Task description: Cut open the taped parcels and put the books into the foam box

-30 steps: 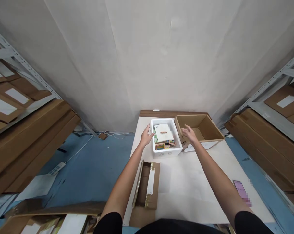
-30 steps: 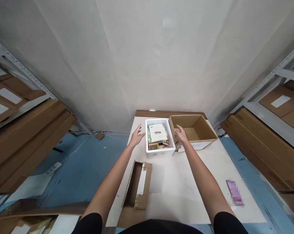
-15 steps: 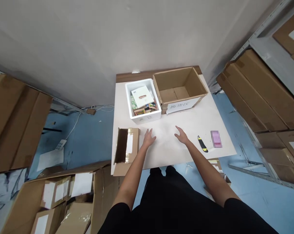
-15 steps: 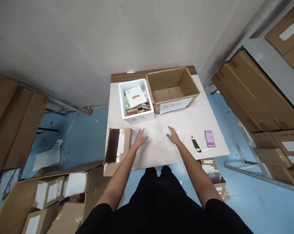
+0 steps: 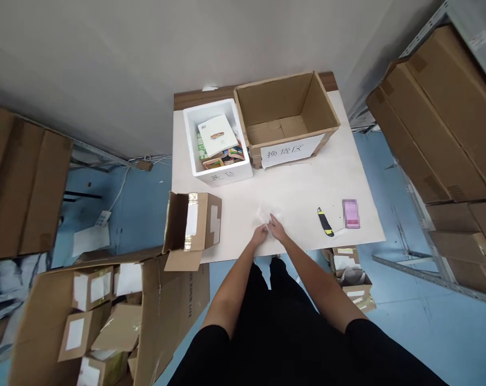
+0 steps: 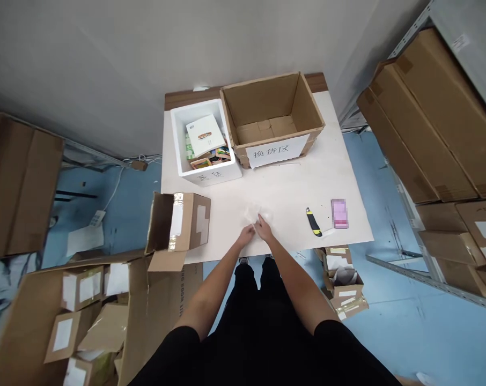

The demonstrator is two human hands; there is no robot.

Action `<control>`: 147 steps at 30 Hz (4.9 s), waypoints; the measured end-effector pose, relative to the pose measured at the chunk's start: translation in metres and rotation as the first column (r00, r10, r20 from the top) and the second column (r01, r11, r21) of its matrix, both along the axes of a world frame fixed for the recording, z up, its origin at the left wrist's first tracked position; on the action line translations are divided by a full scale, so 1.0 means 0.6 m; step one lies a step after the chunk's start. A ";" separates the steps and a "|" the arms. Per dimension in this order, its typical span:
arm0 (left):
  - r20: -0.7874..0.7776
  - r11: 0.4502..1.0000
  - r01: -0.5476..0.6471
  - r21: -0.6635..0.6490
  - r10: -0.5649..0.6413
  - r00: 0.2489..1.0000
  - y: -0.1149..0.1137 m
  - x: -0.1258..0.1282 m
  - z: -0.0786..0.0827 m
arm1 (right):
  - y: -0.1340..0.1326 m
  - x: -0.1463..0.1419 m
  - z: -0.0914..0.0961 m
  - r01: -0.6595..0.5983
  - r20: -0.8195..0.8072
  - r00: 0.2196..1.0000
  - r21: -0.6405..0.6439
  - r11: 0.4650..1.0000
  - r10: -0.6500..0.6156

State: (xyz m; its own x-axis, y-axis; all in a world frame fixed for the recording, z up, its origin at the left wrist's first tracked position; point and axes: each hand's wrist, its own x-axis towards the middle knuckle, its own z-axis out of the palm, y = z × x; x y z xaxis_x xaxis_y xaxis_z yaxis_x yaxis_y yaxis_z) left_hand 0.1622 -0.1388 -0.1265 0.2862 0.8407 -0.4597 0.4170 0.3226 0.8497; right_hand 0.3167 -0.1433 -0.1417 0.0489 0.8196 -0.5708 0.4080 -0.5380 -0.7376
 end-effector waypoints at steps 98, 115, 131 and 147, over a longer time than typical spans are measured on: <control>-0.282 0.117 0.641 0.759 -0.828 0.484 -0.513 0.738 0.317 | -0.936 0.769 0.343 0.606 0.519 0.108 0.642 0.470 -0.848; -0.427 0.344 0.492 0.800 -0.251 0.869 -0.213 0.418 0.397 | -0.419 0.469 0.401 -0.072 0.647 0.605 0.625 0.778 -0.464; -0.421 0.608 -0.067 0.792 0.621 0.661 -0.308 -0.440 0.381 | -0.162 -0.376 0.409 -0.716 0.649 0.698 0.643 0.272 0.302; -0.535 0.416 -0.728 0.545 0.841 0.080 -0.716 -0.897 0.251 | -0.307 -1.049 0.331 -0.809 0.622 0.172 0.532 -0.251 0.764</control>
State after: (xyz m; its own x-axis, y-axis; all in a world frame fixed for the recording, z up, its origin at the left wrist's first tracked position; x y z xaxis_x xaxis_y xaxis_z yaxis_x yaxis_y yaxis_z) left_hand -0.3757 -0.5684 0.0243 -0.9022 0.4313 0.0084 0.3771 0.7791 0.5008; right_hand -0.3130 -0.3276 0.0568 -0.9756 0.1707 0.1383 0.0902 0.8853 -0.4562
